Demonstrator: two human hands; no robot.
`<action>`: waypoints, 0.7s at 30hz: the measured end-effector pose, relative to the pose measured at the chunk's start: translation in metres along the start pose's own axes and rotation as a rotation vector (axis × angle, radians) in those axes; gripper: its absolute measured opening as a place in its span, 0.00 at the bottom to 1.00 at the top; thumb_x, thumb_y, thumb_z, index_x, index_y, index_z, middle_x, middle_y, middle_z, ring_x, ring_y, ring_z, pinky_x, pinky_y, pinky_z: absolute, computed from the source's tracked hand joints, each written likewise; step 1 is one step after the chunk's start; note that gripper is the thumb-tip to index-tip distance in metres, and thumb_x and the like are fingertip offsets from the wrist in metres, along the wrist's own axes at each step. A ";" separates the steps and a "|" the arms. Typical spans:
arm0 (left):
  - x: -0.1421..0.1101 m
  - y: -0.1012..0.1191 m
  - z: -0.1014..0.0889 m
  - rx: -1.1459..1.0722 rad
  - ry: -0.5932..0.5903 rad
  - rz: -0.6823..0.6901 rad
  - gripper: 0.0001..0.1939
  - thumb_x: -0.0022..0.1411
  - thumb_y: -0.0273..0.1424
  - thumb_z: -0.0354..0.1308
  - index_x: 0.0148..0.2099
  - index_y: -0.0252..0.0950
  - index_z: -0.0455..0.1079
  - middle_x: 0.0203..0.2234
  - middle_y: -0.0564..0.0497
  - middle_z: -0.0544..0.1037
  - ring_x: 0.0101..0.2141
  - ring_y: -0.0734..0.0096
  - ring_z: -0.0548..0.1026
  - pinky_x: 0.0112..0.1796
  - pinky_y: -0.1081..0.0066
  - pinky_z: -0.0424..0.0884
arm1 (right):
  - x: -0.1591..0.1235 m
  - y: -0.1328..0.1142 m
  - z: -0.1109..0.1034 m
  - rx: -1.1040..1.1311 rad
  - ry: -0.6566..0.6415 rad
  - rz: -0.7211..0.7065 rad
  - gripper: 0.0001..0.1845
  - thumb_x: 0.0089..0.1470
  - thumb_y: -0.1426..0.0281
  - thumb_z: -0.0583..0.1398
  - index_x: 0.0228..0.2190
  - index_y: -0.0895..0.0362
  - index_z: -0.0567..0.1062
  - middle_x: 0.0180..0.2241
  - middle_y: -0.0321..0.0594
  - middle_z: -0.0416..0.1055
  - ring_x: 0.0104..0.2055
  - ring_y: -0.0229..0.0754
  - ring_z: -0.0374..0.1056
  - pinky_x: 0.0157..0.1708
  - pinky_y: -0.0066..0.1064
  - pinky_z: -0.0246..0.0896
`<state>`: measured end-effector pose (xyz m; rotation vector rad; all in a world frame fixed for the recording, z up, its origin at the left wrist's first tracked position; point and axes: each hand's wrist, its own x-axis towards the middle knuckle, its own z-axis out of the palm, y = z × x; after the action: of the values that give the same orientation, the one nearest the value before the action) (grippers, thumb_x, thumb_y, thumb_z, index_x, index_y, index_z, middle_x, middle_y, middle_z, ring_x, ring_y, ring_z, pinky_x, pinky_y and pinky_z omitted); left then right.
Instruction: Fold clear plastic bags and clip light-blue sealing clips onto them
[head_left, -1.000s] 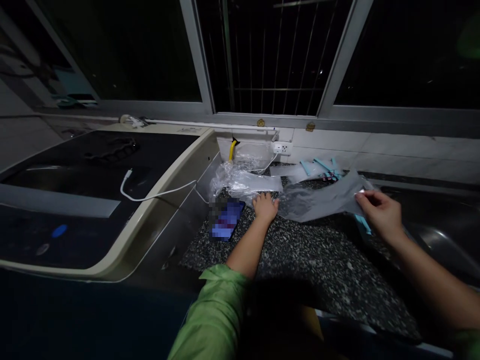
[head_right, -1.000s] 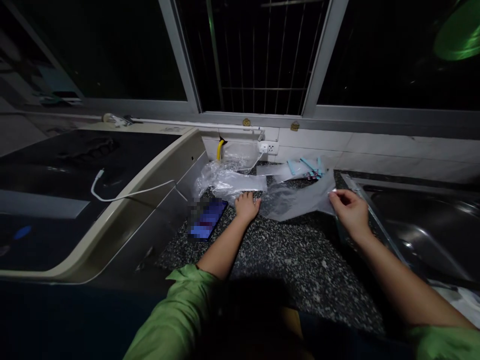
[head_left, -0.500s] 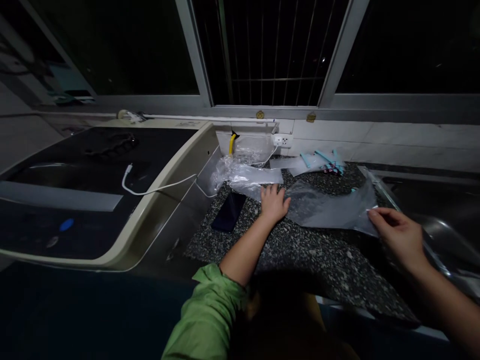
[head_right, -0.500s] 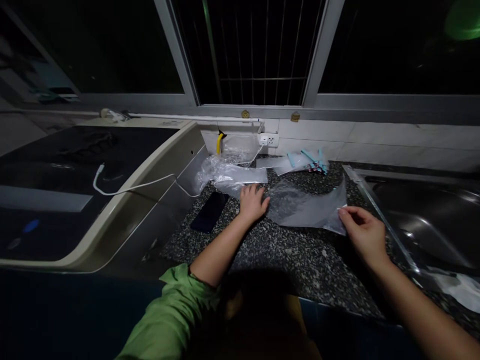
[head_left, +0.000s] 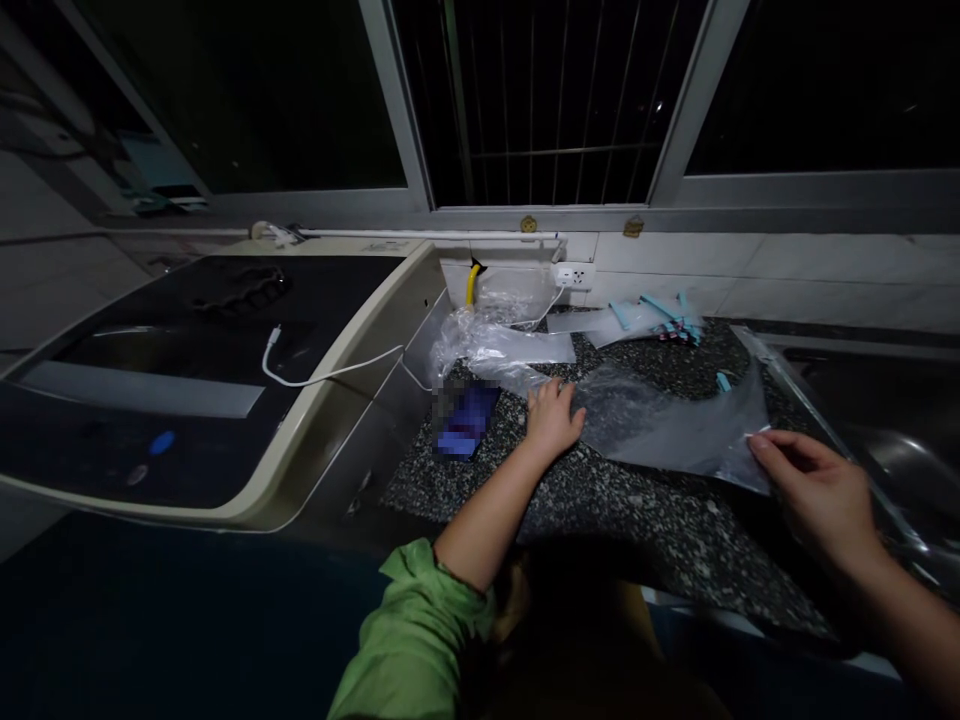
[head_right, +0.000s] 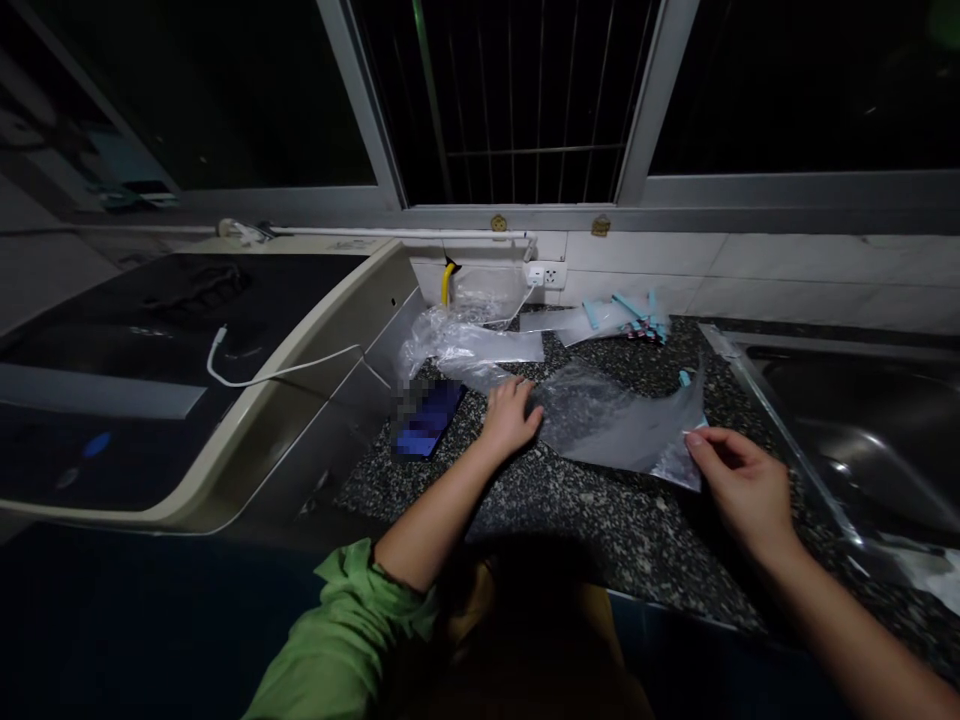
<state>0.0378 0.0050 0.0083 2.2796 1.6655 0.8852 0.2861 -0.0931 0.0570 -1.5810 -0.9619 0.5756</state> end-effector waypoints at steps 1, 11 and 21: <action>-0.006 -0.001 0.000 -0.027 0.004 0.005 0.23 0.56 0.36 0.52 0.53 0.32 0.63 0.51 0.39 0.66 0.52 0.55 0.62 0.53 0.54 0.56 | -0.003 0.000 0.000 0.014 -0.008 0.014 0.19 0.25 0.58 0.66 0.23 0.56 0.74 0.23 0.36 0.70 0.25 0.37 0.62 0.26 0.30 0.57; -0.055 0.011 -0.001 -0.023 -0.055 0.500 0.23 0.56 0.47 0.50 0.45 0.35 0.68 0.37 0.44 0.71 0.39 0.62 0.68 0.40 0.62 0.63 | -0.032 -0.006 0.009 0.108 -0.073 0.055 0.20 0.27 0.58 0.68 0.23 0.57 0.74 0.21 0.33 0.68 0.23 0.33 0.59 0.24 0.26 0.54; -0.063 0.035 0.011 -0.001 -0.115 0.571 0.11 0.53 0.28 0.52 0.39 0.37 0.71 0.36 0.46 0.72 0.37 0.64 0.68 0.36 0.66 0.63 | -0.057 -0.004 0.013 -0.005 -0.205 -0.040 0.18 0.33 0.55 0.65 0.24 0.54 0.73 0.23 0.36 0.71 0.24 0.37 0.64 0.26 0.28 0.61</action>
<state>0.0604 -0.0629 -0.0062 2.7945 0.9692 0.8235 0.2436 -0.1326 0.0503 -1.5245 -1.1455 0.7181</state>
